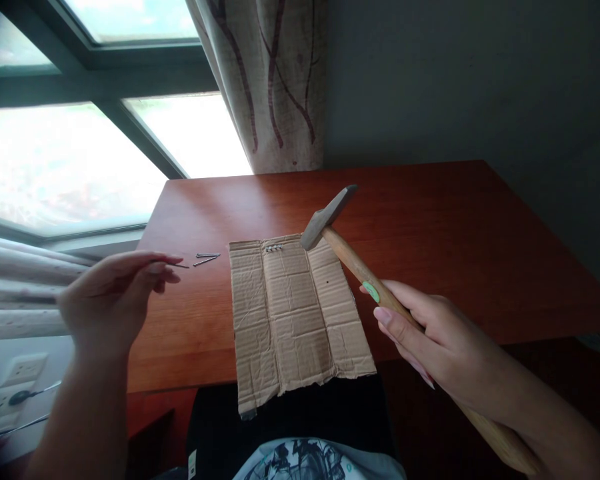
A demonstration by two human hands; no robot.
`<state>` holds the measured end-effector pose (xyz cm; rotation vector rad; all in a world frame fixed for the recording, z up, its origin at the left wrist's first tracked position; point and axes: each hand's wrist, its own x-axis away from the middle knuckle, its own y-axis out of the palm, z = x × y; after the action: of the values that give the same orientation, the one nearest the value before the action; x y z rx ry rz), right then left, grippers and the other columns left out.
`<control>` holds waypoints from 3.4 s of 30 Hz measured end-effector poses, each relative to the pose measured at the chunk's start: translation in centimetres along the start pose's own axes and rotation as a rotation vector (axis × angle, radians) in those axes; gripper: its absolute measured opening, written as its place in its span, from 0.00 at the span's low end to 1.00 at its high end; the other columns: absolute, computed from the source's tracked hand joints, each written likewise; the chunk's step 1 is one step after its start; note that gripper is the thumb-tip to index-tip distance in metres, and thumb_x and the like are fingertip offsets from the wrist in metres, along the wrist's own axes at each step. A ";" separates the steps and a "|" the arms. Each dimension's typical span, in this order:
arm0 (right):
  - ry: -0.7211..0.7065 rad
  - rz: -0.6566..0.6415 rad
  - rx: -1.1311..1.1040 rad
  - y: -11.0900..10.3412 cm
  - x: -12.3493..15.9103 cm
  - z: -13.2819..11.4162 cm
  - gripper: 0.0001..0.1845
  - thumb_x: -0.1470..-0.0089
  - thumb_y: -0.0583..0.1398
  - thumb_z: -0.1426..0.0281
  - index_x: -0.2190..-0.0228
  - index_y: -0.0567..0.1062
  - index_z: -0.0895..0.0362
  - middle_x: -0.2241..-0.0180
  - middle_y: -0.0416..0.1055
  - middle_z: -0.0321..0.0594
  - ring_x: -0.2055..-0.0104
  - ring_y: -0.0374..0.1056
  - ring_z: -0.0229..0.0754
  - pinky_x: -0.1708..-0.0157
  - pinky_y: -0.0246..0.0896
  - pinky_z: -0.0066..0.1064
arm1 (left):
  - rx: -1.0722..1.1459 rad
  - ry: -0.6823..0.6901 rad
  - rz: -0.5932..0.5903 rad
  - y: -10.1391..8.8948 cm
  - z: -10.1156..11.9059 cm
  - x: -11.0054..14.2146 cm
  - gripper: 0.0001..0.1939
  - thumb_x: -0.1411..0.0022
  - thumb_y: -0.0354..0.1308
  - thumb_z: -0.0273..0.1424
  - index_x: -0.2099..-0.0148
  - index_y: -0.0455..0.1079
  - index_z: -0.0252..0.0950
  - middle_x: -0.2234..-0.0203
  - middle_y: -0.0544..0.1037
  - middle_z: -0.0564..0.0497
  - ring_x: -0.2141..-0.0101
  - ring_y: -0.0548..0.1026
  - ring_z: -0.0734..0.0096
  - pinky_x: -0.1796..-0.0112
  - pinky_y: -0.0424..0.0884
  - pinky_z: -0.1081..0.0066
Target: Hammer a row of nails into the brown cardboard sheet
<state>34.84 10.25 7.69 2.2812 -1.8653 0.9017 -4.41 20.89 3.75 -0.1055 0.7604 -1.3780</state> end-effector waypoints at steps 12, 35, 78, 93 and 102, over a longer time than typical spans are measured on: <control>-0.035 -0.075 -0.001 0.7 -0.2 0.6 0.25 0.29 0.54 0.50 0.42 0.67 0.54 0.82 0.58 0.24 0.84 0.55 0.32 0.84 0.52 0.23 | 0.509 -0.128 -0.193 7.3 4.6 -4.1 0.12 0.44 0.73 0.30 0.57 0.82 0.36 0.66 0.86 0.48 0.64 0.84 0.66 0.59 0.83 0.68; -0.019 -0.031 0.005 0.4 -0.6 0.5 0.26 0.30 0.54 0.50 0.41 0.68 0.53 0.82 0.58 0.25 0.83 0.56 0.33 0.84 0.53 0.24 | 0.239 -0.046 -0.381 11.4 3.5 -5.4 0.05 0.42 0.69 0.33 0.65 0.81 0.36 0.69 0.85 0.51 0.67 0.82 0.67 0.61 0.80 0.69; -0.023 -0.030 0.062 0.6 -0.4 -1.0 0.28 0.30 0.54 0.49 0.41 0.69 0.56 0.83 0.58 0.26 0.83 0.56 0.35 0.83 0.53 0.27 | 0.159 0.006 -0.402 11.5 3.1 -5.1 0.06 0.38 0.66 0.34 0.64 0.83 0.39 0.66 0.87 0.50 0.66 0.83 0.65 0.59 0.80 0.67; -0.259 0.088 0.438 1.0 -1.6 -6.7 0.22 0.31 0.55 0.54 0.46 0.77 0.51 0.79 0.71 0.35 0.76 0.70 0.45 0.72 0.69 0.35 | 0.029 0.087 -0.395 11.6 2.8 -5.1 0.06 0.37 0.65 0.33 0.63 0.84 0.42 0.66 0.87 0.52 0.65 0.84 0.62 0.64 0.77 0.68; -0.203 0.098 0.422 0.9 -1.4 -6.9 0.26 0.32 0.54 0.50 0.44 0.76 0.51 0.85 0.63 0.32 0.86 0.59 0.42 0.88 0.54 0.31 | 0.031 0.081 -0.384 11.6 2.7 -4.9 0.05 0.37 0.66 0.33 0.63 0.84 0.42 0.66 0.87 0.52 0.65 0.84 0.61 0.64 0.77 0.68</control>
<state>31.19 14.01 12.44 2.6242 -2.0474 1.2225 6.80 27.05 2.20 -0.1790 0.8139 -1.7661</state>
